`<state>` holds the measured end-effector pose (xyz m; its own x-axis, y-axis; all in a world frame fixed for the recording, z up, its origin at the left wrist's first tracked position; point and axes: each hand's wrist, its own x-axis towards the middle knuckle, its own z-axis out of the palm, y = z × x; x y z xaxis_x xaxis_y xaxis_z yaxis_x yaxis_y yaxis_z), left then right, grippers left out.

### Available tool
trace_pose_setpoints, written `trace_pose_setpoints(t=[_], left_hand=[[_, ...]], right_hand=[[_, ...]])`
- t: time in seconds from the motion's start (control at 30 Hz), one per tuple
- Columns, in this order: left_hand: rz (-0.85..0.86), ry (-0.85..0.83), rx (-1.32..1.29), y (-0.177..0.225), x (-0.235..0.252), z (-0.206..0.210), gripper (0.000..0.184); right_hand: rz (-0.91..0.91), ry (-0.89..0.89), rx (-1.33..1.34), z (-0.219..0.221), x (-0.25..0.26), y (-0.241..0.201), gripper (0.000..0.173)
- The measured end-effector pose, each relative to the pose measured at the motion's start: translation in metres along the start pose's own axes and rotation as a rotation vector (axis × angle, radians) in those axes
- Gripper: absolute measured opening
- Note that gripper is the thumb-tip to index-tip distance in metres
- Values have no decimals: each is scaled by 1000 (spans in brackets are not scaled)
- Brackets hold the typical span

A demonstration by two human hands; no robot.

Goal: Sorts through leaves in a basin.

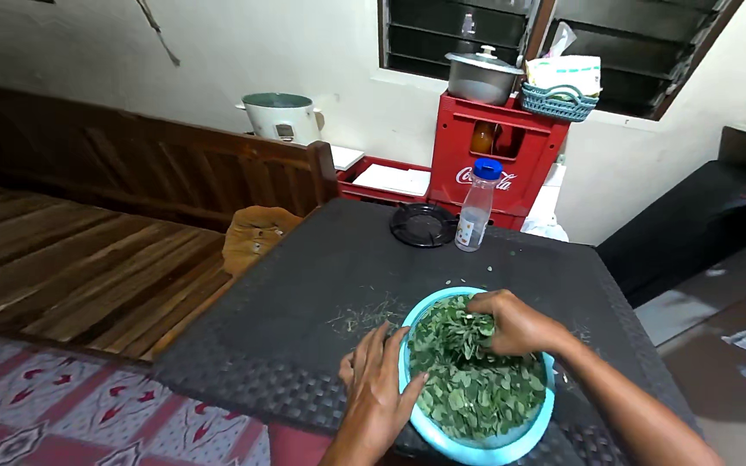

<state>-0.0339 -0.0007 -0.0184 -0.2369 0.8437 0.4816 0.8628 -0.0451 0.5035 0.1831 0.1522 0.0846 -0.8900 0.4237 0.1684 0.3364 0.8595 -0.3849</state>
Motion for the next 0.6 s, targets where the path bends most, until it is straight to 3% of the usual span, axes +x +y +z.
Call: trace_pose_setpoints(t=[0.1,0.2,0.43,0.6], left_hand=[[13,4,-5,0,0,0,71],[26,8,6,0,0,1,71],[42,1,14,-1,2,1,64],[87,83,-20,-8,1,8,34]], right_hand=[[-13,-16,175,-14,0,-3,47],[21,-70,139,-19,-2,1,56],[167,-8,166,-26,-22,7,30],[167,184,174,-21,-43,9,16]])
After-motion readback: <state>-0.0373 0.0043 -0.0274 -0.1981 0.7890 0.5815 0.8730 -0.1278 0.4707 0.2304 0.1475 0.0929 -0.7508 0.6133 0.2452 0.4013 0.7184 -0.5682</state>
